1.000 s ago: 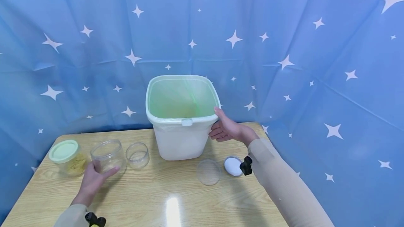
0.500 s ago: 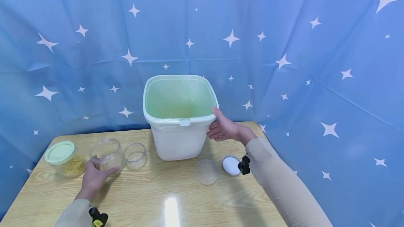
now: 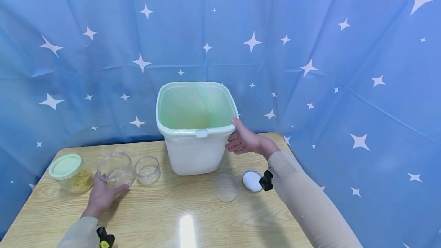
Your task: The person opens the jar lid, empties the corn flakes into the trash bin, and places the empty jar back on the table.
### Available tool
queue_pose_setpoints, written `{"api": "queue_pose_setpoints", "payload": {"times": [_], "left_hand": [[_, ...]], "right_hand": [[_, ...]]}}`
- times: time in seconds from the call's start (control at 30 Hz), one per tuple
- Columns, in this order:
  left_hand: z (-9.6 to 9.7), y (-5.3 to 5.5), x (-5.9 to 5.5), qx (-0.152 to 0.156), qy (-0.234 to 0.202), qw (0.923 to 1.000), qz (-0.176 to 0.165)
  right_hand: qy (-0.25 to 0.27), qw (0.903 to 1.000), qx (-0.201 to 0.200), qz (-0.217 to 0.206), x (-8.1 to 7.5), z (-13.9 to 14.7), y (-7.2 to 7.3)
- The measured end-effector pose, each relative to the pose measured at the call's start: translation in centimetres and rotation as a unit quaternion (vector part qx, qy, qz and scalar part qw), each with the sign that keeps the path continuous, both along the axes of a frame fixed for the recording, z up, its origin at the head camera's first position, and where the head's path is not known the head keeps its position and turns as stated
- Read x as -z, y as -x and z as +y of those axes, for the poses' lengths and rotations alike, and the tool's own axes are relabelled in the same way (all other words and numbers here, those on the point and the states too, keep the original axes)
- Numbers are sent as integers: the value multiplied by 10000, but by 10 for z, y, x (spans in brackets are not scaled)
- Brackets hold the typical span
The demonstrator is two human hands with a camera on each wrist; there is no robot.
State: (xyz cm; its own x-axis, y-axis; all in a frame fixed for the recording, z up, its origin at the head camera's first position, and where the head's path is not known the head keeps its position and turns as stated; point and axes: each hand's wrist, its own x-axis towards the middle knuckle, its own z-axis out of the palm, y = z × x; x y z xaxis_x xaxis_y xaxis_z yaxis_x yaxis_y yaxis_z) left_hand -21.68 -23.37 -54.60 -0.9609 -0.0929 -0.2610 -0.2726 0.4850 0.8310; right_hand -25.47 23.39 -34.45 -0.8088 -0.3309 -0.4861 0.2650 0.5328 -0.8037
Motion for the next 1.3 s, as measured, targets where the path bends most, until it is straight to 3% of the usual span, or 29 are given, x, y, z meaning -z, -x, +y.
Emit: {"api": "queue_pose_setpoints", "payload": {"times": [0.27,0.5,0.6,0.73,0.87,1.03,1.13,1.3], "left_hand": [[-7,-2,-1,282,393,9987,-156],[-5,-1,-3,435,644,9969,-82],[-4,0,-3,434,625,9970,-171],[-9,-2,-1,384,231,9980,-439],[-21,-7,-2,523,147,9964,-658],[-43,-11,-5,634,592,9937,-712],[-58,-12,-8,672,745,9905,-935],[-83,-17,-15,481,829,9854,-1410]], "right_hand": [[1,10000,29,-25,2,2,0],[10,10000,88,17,4,3,-1],[-15,9999,146,53,4,3,-3],[9,9999,155,61,5,4,-3],[24,9999,144,43,5,6,-3],[43,9998,191,33,4,7,-4],[50,9998,193,44,5,8,-3],[64,9999,148,34,5,8,-3]]}}
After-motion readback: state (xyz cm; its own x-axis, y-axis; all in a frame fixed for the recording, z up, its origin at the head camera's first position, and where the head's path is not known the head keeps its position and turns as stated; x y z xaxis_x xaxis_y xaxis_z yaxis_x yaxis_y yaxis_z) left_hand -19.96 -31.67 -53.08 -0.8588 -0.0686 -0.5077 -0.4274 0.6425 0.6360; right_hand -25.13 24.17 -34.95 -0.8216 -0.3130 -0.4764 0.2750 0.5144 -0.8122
